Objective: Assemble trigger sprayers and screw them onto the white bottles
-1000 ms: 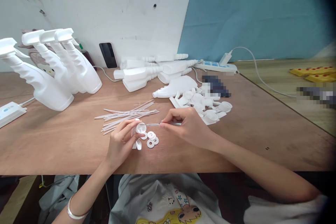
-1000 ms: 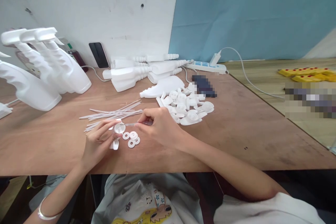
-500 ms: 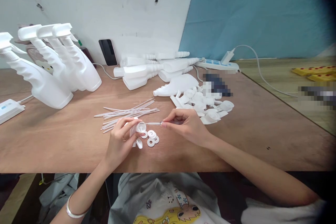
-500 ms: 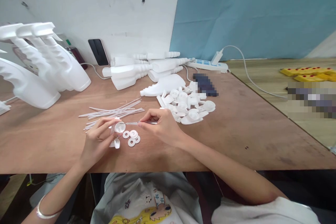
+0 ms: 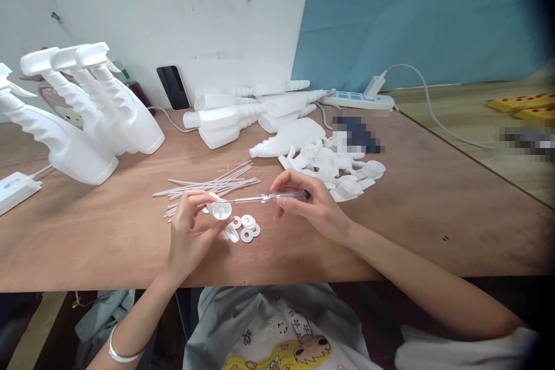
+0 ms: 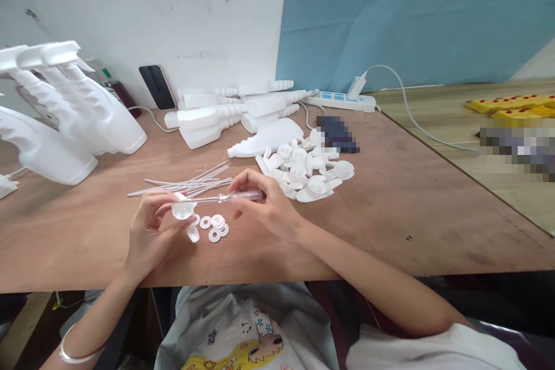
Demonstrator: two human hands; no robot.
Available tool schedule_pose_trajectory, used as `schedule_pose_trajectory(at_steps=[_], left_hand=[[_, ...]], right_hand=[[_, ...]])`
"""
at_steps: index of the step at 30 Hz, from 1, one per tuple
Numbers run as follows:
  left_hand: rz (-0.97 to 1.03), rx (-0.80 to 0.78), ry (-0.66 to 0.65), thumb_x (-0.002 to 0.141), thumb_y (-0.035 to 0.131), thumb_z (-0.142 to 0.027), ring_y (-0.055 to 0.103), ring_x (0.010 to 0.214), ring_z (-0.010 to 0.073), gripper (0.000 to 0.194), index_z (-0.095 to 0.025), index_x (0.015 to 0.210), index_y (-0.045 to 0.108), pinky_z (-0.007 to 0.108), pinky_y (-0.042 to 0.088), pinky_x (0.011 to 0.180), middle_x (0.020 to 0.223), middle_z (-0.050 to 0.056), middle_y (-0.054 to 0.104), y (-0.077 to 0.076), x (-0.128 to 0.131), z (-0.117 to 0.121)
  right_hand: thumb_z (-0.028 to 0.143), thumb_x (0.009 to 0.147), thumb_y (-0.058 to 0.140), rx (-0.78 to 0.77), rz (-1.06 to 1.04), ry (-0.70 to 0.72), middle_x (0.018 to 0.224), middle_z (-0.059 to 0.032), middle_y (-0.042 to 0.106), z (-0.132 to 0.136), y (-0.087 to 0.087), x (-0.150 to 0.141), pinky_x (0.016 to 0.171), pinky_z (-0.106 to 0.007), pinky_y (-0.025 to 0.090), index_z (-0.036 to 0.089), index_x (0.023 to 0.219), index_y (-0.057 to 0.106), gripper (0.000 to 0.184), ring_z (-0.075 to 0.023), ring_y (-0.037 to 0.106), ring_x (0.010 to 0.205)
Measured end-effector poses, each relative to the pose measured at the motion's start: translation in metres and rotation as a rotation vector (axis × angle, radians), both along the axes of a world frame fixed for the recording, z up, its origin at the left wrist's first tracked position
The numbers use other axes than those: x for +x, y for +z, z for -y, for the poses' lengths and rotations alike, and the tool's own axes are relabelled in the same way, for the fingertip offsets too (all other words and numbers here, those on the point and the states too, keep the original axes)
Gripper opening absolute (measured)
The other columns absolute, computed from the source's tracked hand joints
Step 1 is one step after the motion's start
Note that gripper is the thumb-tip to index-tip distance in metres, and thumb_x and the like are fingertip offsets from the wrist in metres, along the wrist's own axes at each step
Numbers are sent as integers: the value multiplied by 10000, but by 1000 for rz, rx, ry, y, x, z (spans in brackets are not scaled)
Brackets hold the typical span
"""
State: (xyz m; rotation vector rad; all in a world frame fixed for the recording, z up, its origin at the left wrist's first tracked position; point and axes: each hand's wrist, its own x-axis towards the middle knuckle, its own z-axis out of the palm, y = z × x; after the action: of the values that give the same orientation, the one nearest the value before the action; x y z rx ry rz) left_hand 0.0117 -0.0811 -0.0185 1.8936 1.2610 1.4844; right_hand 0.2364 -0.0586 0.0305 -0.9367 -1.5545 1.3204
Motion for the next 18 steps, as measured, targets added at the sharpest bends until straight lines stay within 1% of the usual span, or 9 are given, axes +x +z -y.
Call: schedule_pose_trajectory(at_steps=[2, 5, 7, 9, 10, 12, 15, 18], left_hand=[[16, 8, -8, 703, 720, -230, 567, 987, 200, 285, -206, 870, 489, 320, 490, 787, 1028, 51, 532, -1, 2, 2], [-79, 42, -3, 708, 710, -196, 574, 942, 185, 312, -205, 850, 432, 306, 472, 778, 985, 46, 570, -1, 3, 5], [-216, 92, 37, 714, 701, -188, 574, 850, 168, 311, -200, 920, 468, 282, 463, 735, 892, 25, 568, 1, 4, 6], [-356, 144, 75, 737, 674, -188, 550, 761, 149, 252, -189, 946, 533, 249, 448, 671, 828, 14, 533, 3, 4, 7], [-409, 154, 78, 754, 654, -188, 535, 730, 142, 185, -183, 916, 565, 236, 439, 644, 810, 14, 516, 4, 5, 7], [-449, 153, 62, 776, 624, -189, 519, 692, 133, 51, -170, 810, 591, 222, 424, 610, 788, 17, 496, 6, 7, 8], [-444, 141, 38, 788, 605, -193, 527, 679, 128, 75, -160, 737, 562, 218, 419, 611, 786, 21, 509, 6, 9, 8], [-437, 121, -11, 802, 581, -197, 543, 694, 136, 82, -159, 739, 544, 224, 414, 625, 781, 25, 534, 5, 8, 7]], right_hand=[[289, 718, 658, -30, -72, 4, 698, 36, 546, -1, 0, 2, 489, -222, 486, 168, 775, 568, 161, -99, 606, 509], [298, 696, 696, -65, -196, -28, 628, 36, 532, -3, -3, 3, 401, -207, 465, 155, 746, 614, 172, -66, 515, 430], [316, 702, 701, -63, -288, -66, 569, 43, 504, -3, -5, 2, 353, -192, 441, 152, 723, 634, 178, -53, 450, 403], [345, 750, 664, -14, -353, -101, 552, 44, 503, -1, -9, 0, 336, -188, 439, 155, 719, 623, 197, -53, 434, 394], [350, 786, 631, 31, -361, -114, 558, 42, 516, 1, -11, -1, 344, -192, 453, 158, 732, 611, 200, -57, 451, 398], [319, 855, 556, 159, -316, -118, 587, 32, 560, 6, -16, -3, 393, -203, 489, 168, 794, 589, 167, -72, 517, 428], [223, 877, 530, 427, -124, -90, 620, 17, 615, 14, -24, -4, 474, -203, 501, 182, 897, 567, 59, -97, 604, 517], [172, 849, 561, 720, 14, -33, 711, -32, 657, 18, -28, -6, 524, -208, 508, 173, 920, 557, 71, -124, 642, 622]])
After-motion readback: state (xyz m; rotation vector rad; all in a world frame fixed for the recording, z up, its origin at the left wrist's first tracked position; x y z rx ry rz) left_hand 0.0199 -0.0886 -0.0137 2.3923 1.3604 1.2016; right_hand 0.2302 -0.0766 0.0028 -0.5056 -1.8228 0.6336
